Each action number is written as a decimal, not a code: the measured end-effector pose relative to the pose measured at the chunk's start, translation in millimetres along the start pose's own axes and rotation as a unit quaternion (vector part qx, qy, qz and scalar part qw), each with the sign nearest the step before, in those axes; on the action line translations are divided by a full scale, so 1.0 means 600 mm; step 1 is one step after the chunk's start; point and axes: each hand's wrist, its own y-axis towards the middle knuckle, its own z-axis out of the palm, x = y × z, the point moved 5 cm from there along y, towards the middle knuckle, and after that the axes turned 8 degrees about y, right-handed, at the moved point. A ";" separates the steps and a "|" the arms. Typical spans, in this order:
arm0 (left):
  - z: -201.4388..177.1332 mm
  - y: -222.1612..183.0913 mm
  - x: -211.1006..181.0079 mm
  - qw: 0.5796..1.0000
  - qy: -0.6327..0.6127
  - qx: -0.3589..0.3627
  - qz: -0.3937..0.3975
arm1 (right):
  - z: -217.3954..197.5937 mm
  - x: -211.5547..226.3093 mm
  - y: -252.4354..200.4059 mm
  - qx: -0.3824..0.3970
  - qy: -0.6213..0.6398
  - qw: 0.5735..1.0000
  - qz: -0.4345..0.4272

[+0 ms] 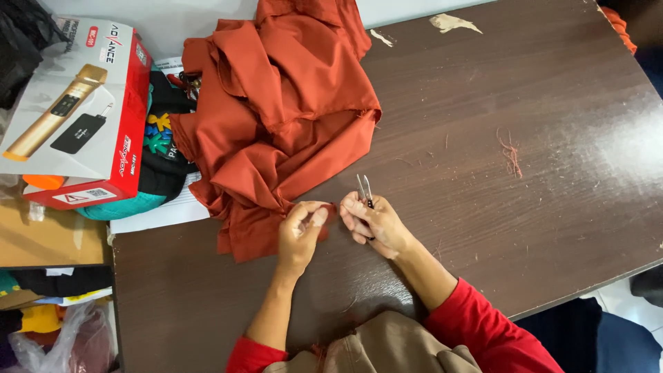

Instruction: Trimming loose threads from a red garment using thread nippers

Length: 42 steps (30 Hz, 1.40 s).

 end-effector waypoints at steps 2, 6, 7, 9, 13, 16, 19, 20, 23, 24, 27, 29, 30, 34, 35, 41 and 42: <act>-0.003 0.002 0.011 0.998 -0.046 -0.013 -0.042 | 0.002 0.001 -0.003 0.010 -0.028 1.000 -0.009; -0.004 0.009 0.024 0.988 -0.133 -0.035 -0.065 | 0.000 0.015 -0.014 0.076 -0.151 0.986 -0.010; -0.007 0.009 0.015 0.988 -0.133 -0.035 -0.065 | -0.006 0.017 -0.016 0.076 -0.151 0.986 -0.010; -0.014 0.010 -0.002 0.988 -0.128 -0.042 -0.079 | -0.007 0.020 -0.022 0.150 -0.178 0.972 -0.003; -0.010 0.009 0.001 0.985 -0.147 -0.038 -0.081 | 0.028 0.053 -0.031 0.201 -0.248 0.948 -0.004; -0.008 0.010 0.016 0.983 -0.160 -0.031 -0.087 | 0.018 0.057 -0.014 0.149 -0.247 0.956 -0.061; -0.010 0.012 0.031 0.985 -0.150 -0.019 -0.082 | -0.007 0.056 -0.002 -0.024 -0.455 0.890 -0.025; -0.011 0.011 0.022 0.988 -0.136 -0.008 -0.076 | -0.009 0.058 -0.007 -0.062 -0.512 0.857 0.009; -0.013 0.008 0.004 0.992 -0.110 0.014 -0.063 | 0.003 0.063 -0.012 -0.091 -0.568 0.817 0.045; -0.011 0.006 -0.001 0.993 -0.099 0.026 -0.056 | 0.008 0.063 -0.013 -0.086 -0.570 0.815 0.048; -0.008 0.005 0.003 0.996 -0.067 0.046 -0.032 | 0.007 0.062 -0.016 -0.074 -0.574 0.815 0.039; -0.004 0.005 0.010 0.997 -0.059 0.051 -0.024 | 0.013 0.066 -0.018 -0.059 -0.575 0.815 0.031; -0.001 0.005 0.013 0.997 -0.051 0.056 -0.017 | 0.017 0.067 -0.019 -0.044 -0.576 0.816 0.023; -0.001 0.002 -0.001 0.997 -0.037 0.064 -0.007 | -0.009 0.042 -0.013 -0.032 -0.553 0.833 0.013; 0.000 0.001 -0.004 0.997 -0.020 0.070 0.002 | -0.012 0.041 -0.012 -0.029 -0.550 0.835 0.009; 0.003 0.003 0.004 0.997 0.006 0.076 0.021 | -0.020 0.034 -0.006 -0.012 -0.544 0.839 -0.013; 0.003 0.003 0.007 0.997 0.013 0.073 0.024 | -0.016 0.035 -0.007 -0.003 -0.541 0.841 -0.024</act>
